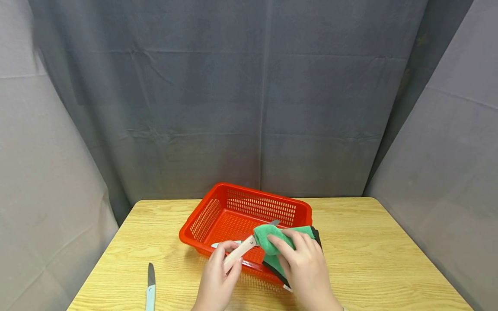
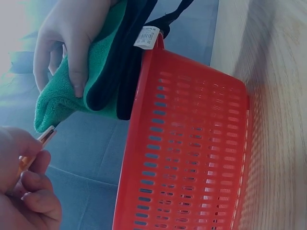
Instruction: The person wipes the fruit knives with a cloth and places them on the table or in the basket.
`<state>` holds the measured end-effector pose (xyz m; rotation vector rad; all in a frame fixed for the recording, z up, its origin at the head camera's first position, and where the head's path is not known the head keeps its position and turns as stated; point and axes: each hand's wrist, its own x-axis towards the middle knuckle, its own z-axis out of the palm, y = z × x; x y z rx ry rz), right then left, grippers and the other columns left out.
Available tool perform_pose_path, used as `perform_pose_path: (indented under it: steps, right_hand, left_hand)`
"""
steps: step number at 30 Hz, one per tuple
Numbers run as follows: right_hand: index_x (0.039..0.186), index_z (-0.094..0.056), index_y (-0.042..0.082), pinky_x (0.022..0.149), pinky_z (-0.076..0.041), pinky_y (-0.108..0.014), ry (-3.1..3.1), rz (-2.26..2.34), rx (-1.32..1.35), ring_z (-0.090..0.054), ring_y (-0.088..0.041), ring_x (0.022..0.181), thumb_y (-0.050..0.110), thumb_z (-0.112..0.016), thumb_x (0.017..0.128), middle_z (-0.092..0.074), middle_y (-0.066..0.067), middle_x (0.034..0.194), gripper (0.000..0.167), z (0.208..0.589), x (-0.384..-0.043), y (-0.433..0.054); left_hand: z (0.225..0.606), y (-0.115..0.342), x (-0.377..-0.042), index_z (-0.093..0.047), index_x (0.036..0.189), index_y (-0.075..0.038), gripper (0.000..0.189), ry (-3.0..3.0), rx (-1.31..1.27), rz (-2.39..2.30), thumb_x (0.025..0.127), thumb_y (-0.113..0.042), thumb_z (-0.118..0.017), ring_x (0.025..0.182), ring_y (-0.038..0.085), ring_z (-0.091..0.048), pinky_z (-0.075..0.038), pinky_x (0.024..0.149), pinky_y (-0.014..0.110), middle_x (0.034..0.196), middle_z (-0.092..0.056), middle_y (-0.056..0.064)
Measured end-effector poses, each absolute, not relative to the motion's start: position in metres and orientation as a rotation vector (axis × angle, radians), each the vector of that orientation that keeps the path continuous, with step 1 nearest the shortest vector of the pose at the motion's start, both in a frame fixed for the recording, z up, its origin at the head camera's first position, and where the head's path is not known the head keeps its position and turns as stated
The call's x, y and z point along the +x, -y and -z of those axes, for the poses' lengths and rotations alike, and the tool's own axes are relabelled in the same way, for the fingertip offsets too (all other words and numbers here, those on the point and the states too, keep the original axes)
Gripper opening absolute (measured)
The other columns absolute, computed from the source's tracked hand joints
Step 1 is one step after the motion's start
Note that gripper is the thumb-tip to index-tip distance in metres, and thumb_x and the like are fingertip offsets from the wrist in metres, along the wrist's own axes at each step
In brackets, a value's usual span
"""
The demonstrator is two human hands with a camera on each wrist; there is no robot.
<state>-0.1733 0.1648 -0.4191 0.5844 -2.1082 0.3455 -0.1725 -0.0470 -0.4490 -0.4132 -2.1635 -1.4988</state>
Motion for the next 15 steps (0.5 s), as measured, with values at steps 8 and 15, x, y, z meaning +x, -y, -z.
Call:
perform_pose_path:
  steps: [8, 15]
  right_hand:
    - [0.117, -0.075, 0.026, 0.076, -0.054, -0.045, 2.161, -0.378, 0.516, -0.066, -0.03, 0.097, 0.003, -0.087, 0.072, -0.07, -0.008, 0.115, 0.052, 0.4194, -0.1755, -0.1698]
    - [0.117, -0.074, 0.025, 0.073, -0.055, -0.047, 2.126, -0.372, 0.464, -0.066, -0.032, 0.095, -0.002, -0.086, 0.071, -0.07, -0.009, 0.111, 0.054, 0.4203, -0.1785, -0.1726]
  left_hand:
    - [0.4485, 0.0466, -0.172, -0.064, 0.113, -0.014, 0.038, 2.179, -0.406, 1.504, 0.083, 0.006, -0.075, 0.063, -0.003, -0.043, -0.041, 0.059, 0.016, 0.093, -0.064, -0.008]
    - [0.4488, 0.0466, -0.172, -0.064, 0.113, -0.009, 0.036, 2.166, -0.425, 1.504, 0.082, 0.007, -0.075, 0.063, -0.003, -0.042, -0.041, 0.059, 0.016, 0.091, -0.063, -0.008]
